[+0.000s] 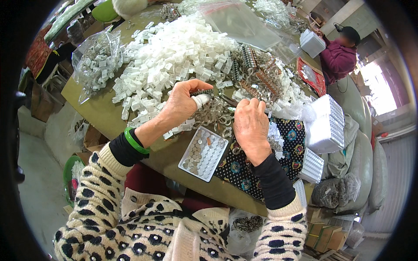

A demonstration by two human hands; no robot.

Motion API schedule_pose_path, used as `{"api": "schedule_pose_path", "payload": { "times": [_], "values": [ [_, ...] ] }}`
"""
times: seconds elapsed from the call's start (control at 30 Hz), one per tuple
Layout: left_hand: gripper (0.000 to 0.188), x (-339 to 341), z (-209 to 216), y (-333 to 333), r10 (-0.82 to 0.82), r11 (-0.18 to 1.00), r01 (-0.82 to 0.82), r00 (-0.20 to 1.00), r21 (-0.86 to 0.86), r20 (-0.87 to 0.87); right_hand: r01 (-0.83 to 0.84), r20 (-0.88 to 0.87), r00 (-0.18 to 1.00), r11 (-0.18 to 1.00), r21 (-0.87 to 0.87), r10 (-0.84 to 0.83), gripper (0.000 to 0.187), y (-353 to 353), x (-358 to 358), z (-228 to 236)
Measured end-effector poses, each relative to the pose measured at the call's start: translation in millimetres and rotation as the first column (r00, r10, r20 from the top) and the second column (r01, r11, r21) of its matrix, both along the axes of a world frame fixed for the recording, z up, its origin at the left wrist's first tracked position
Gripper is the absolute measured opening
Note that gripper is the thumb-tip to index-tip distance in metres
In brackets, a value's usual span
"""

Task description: The person uses a small tool to press metal discs into white plastic housings, then uses pliers to cut and attach metal chains to the assembled units. The finished pieces are placed into a tray on the table.

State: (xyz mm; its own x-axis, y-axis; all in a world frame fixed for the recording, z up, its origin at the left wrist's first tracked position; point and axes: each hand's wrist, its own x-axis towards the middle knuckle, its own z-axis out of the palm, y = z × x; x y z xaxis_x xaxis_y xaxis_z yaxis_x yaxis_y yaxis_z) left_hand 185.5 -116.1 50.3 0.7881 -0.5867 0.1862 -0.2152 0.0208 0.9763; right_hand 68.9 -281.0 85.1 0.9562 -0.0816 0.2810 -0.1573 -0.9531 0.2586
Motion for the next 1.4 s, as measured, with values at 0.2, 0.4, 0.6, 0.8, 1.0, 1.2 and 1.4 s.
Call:
{"api": "schedule_pose_path", "payload": {
  "times": [0.2, 0.4, 0.6, 0.8, 1.0, 1.2, 1.4],
  "values": [
    [0.023, -4.1, 4.6, 1.6, -0.037, 0.999, 0.037, 0.999, 0.024, -0.01, -0.047, -0.03, 0.998, 0.998, 0.041, 0.048, 0.014, 5.3, 0.9, -1.8],
    [0.026, -7.5, 7.8, 1.0, 0.044, 0.996, -0.054, 0.991, 0.074, 0.124, -0.063, 0.016, 0.998, 0.995, -0.079, 0.065, 0.009, 7.7, 2.9, -7.1],
    [0.026, -11.2, 0.8, -10.5, 0.228, 0.972, -0.234, 0.939, -0.006, 0.257, 0.023, 0.018, 1.0, 0.991, -0.129, -0.021, 0.011, 7.2, 6.6, -12.9],
    [0.023, -2.1, 0.8, -3.5, 0.003, 0.999, -0.011, 0.982, -0.045, -0.187, 0.046, 0.014, 0.999, 0.998, -0.037, -0.046, 0.015, -7.0, 5.3, -6.7],
    [0.025, -2.6, 4.6, -3.3, -0.046, 0.994, 0.022, 0.972, -0.103, -0.229, -0.046, 0.008, 0.999, 0.99, 0.135, 0.045, 0.018, -2.2, -0.3, -4.6],
    [0.024, -4.4, 5.9, -2.8, -0.041, 0.998, 0.032, 0.976, -0.044, -0.214, -0.096, 0.022, 0.995, 0.993, 0.067, 0.094, 0.016, 3.6, 1.9, -5.0],
    [0.024, -9.3, 6.7, -3.5, 0.188, 0.98, -0.201, 0.921, 0.003, 0.341, -0.027, 0.008, 1.0, 0.998, -0.05, 0.027, 0.008, 12.3, 7.1, -9.8]
  ]
}}
